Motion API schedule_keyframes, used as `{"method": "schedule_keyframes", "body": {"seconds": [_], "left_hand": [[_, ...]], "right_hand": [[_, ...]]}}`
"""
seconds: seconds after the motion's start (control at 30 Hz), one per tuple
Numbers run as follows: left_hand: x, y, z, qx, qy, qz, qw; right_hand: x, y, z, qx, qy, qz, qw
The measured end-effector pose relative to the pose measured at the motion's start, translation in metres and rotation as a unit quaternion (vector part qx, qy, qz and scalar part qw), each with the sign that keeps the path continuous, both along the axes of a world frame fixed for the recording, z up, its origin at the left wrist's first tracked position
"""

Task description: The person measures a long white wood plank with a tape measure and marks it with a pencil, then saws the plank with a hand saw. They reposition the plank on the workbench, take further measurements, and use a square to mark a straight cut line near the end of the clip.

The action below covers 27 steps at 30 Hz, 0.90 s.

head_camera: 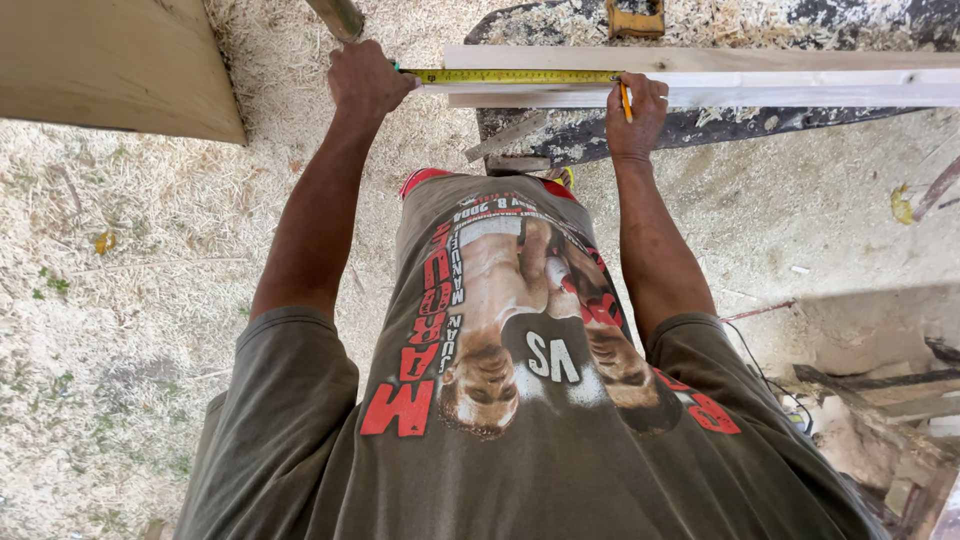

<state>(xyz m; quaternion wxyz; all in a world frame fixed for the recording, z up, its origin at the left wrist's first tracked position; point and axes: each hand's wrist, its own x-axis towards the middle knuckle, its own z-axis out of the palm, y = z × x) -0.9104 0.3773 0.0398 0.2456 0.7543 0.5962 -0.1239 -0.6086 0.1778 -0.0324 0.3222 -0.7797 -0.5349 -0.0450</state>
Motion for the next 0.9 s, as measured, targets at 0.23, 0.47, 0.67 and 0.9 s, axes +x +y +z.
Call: {"method": "schedule_keyframes", "body": {"seconds": [0.23,0.47,0.67,0.9], "left_hand": [[0.007,0.001,0.007,0.004,0.004,-0.009,1.0],[0.009,0.001,0.011,-0.016,0.005,0.002,1.0],[0.009,0.002,0.011,-0.032,0.01,0.001,0.999],[0.007,0.004,0.006,0.019,0.0,-0.024,1.0]], "right_hand": [[0.009,-0.002,-0.007,0.052,0.026,0.018,0.998],[0.012,0.004,-0.007,0.104,0.019,0.032,0.994],[0.01,0.002,-0.004,0.074,0.035,0.015,0.997],[0.009,0.002,-0.005,0.064,0.033,0.006,0.997]]}}
